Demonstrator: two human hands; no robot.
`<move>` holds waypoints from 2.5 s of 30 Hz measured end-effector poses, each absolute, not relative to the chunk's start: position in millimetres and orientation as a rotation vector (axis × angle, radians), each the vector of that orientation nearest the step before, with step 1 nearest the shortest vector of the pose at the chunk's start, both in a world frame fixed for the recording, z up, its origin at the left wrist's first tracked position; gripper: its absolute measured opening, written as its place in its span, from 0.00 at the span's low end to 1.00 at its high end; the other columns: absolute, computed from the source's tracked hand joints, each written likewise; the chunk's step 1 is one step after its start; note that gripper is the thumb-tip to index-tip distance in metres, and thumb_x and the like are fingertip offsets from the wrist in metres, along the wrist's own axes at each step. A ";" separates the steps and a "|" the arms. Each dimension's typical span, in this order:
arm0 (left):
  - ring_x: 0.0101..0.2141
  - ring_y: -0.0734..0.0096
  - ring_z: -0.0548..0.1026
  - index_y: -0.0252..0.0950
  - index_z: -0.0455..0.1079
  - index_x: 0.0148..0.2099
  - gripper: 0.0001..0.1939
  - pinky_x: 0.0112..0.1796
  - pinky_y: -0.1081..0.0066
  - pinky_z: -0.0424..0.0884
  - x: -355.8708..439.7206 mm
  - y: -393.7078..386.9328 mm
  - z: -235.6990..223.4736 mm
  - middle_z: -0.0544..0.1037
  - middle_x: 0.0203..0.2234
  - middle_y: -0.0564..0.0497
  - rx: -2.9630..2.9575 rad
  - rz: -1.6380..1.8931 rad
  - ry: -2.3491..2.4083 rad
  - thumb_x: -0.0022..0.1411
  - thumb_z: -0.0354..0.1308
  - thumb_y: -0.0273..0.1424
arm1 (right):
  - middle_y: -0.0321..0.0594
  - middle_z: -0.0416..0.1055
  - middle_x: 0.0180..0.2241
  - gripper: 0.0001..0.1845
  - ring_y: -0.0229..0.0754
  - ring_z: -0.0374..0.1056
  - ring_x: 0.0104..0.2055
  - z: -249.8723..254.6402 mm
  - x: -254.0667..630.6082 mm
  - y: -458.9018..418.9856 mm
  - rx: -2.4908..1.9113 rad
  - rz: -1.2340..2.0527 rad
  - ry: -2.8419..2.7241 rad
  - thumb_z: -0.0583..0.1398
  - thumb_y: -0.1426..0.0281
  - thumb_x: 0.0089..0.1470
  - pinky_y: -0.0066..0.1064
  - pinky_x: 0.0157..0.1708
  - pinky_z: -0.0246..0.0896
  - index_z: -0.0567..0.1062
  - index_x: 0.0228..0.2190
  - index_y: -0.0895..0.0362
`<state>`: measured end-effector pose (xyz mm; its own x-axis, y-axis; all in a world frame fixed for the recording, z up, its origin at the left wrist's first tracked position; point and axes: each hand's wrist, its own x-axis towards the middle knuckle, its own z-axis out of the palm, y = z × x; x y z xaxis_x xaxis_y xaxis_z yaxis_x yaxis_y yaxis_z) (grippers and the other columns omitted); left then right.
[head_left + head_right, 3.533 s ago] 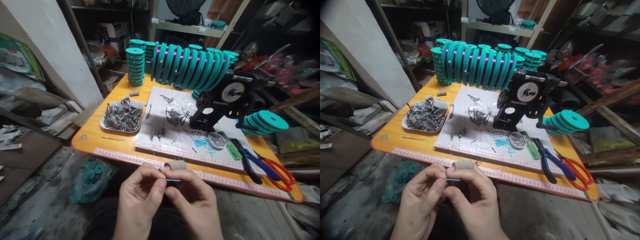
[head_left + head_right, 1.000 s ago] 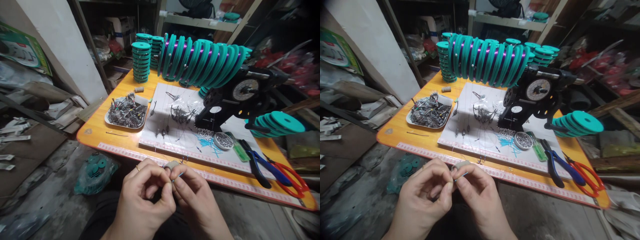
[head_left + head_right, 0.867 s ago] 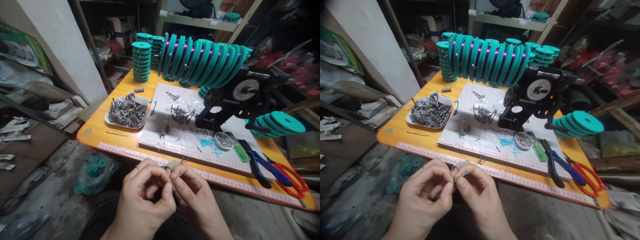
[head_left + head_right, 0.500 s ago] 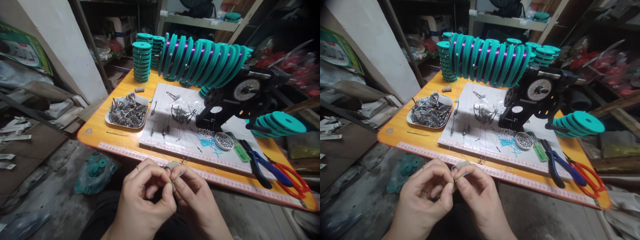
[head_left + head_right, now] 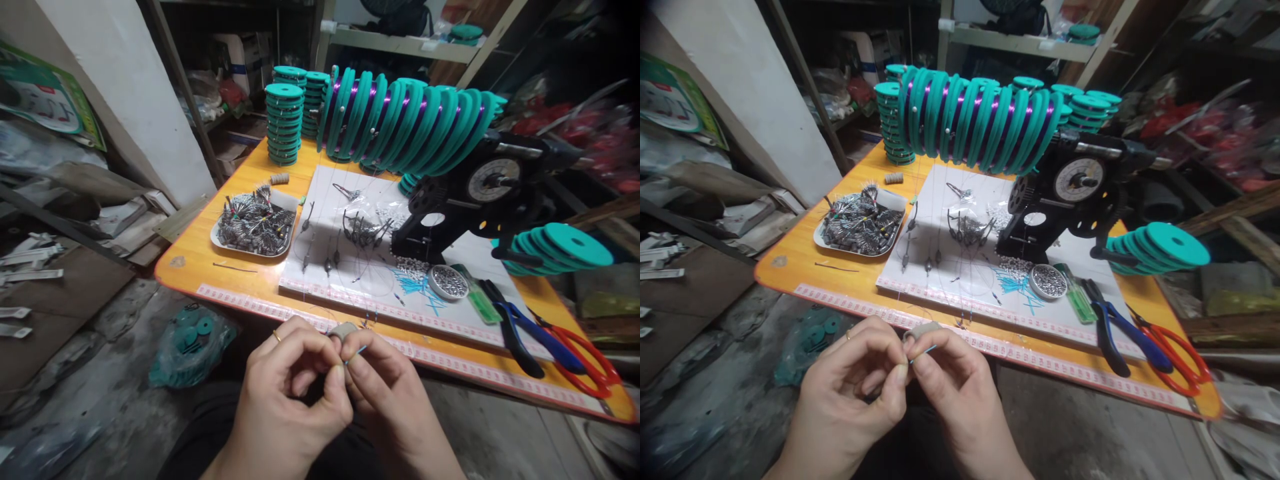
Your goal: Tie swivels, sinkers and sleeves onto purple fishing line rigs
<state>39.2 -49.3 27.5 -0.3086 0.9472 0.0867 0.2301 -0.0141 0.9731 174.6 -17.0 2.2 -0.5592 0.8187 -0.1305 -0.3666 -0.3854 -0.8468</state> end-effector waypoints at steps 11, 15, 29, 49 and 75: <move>0.18 0.91 0.59 0.36 0.70 0.24 0.04 0.19 0.87 0.58 37.6 -49.2 27.8 0.69 0.21 0.58 1.212 1.340 1.591 0.50 0.57 0.25 | 0.36 0.72 0.41 0.03 0.38 0.69 0.46 -0.7 175.5 -18.5 -0.742 1.984 -1.068 0.62 0.68 0.62 0.31 0.50 0.63 0.77 0.37 0.49; 0.19 0.91 0.60 0.36 0.70 0.24 0.05 0.19 0.88 0.58 37.6 -49.5 27.6 0.69 0.21 0.58 1.217 1.334 1.604 0.51 0.56 0.25 | 0.36 0.72 0.41 0.03 0.38 0.69 0.47 -0.4 174.4 -18.2 -0.746 1.984 -1.071 0.62 0.68 0.62 0.32 0.51 0.62 0.77 0.36 0.48; 0.19 0.91 0.60 0.37 0.67 0.28 0.07 0.20 0.88 0.60 41.7 -51.8 21.3 0.68 0.22 0.59 1.638 1.438 1.710 0.53 0.55 0.20 | 0.37 0.72 0.41 0.03 0.39 0.71 0.45 -16.4 162.8 -33.3 -0.682 1.840 -1.010 0.60 0.68 0.64 0.30 0.47 0.66 0.75 0.38 0.49; 0.18 0.91 0.59 0.37 0.67 0.29 0.08 0.18 0.86 0.60 41.1 -52.8 20.5 0.68 0.23 0.59 1.775 1.542 1.687 0.55 0.57 0.19 | 0.35 0.73 0.31 0.03 0.36 0.74 0.35 -4.0 156.2 -33.7 -0.766 1.727 -0.969 0.65 0.68 0.58 0.26 0.38 0.72 0.79 0.34 0.47; 0.33 0.85 0.72 0.33 0.77 0.39 0.09 0.40 0.80 0.71 32.4 -44.6 5.4 0.74 0.28 0.55 2.196 1.628 1.547 0.56 0.63 0.17 | 0.38 0.74 0.40 0.08 0.36 0.74 0.41 5.4 190.9 -17.2 -0.886 1.257 -1.528 0.60 0.76 0.61 0.24 0.41 0.75 0.77 0.39 0.50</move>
